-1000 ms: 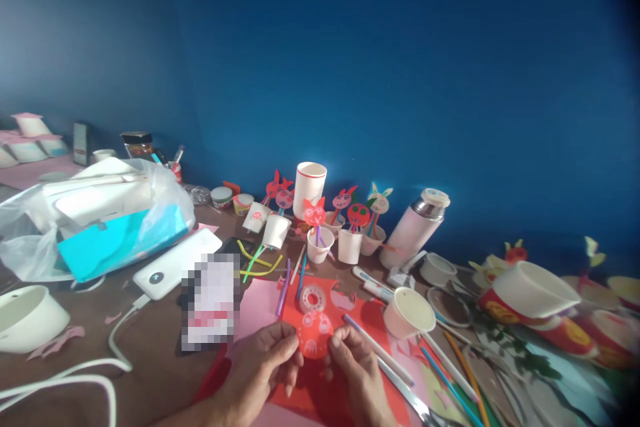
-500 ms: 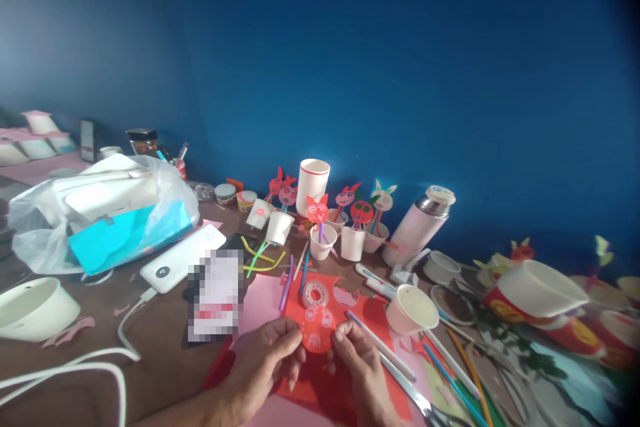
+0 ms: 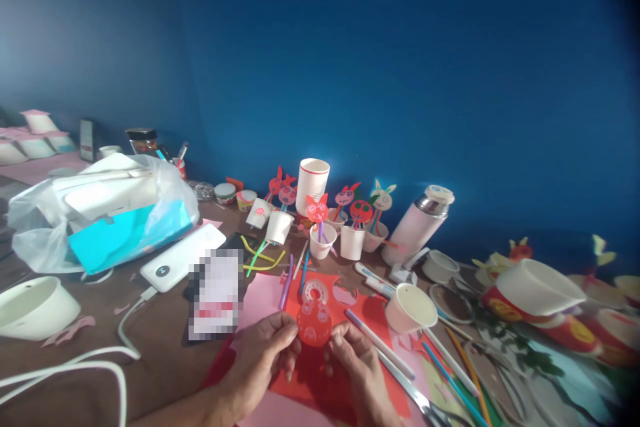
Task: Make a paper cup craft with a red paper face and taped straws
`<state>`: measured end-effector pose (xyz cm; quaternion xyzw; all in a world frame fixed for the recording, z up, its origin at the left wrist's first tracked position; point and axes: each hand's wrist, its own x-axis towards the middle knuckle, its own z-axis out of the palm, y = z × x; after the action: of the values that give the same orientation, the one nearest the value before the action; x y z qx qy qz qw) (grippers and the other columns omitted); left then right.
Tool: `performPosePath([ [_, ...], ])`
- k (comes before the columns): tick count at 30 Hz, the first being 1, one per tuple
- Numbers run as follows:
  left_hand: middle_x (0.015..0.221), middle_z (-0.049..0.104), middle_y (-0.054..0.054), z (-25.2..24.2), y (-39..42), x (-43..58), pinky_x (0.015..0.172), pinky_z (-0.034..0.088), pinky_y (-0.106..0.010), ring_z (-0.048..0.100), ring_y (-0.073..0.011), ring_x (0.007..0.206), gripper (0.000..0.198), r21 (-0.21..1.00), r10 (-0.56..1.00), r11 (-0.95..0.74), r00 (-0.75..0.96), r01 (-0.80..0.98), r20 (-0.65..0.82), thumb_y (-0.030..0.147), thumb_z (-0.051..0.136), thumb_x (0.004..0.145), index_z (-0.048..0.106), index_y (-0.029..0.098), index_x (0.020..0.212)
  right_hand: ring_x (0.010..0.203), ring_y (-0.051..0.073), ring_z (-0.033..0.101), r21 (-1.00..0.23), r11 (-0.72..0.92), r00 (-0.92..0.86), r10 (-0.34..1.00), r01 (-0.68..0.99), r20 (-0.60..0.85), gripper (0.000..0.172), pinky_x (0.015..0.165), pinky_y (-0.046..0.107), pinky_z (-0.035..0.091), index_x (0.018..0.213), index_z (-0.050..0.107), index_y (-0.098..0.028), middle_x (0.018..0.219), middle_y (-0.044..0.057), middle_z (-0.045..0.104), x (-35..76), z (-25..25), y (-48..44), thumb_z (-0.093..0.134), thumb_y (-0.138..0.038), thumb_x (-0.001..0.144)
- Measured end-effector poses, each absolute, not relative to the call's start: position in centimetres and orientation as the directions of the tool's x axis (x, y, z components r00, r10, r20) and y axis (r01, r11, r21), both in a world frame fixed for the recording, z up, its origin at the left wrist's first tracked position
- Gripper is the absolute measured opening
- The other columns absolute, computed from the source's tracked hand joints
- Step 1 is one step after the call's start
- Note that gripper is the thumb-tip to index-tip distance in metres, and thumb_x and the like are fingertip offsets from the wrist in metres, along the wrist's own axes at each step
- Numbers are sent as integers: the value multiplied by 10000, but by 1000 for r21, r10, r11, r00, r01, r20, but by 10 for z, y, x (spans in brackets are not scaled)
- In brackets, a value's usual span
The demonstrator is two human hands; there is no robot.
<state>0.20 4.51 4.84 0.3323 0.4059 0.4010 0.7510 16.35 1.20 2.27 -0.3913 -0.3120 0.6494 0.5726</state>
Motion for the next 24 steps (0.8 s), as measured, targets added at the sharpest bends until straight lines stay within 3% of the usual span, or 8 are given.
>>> performPosePath([
  [24, 603, 565, 19, 41, 44, -1, 405, 320, -170, 451, -47, 418, 266, 841, 858, 456, 395, -293, -327, 383, 637, 762, 526, 147, 710, 466, 77, 482, -881, -179, -43, 983, -438, -178, 282, 486, 197, 381, 732, 527, -169, 548, -30, 572, 160, 20, 12, 678, -407, 752],
])
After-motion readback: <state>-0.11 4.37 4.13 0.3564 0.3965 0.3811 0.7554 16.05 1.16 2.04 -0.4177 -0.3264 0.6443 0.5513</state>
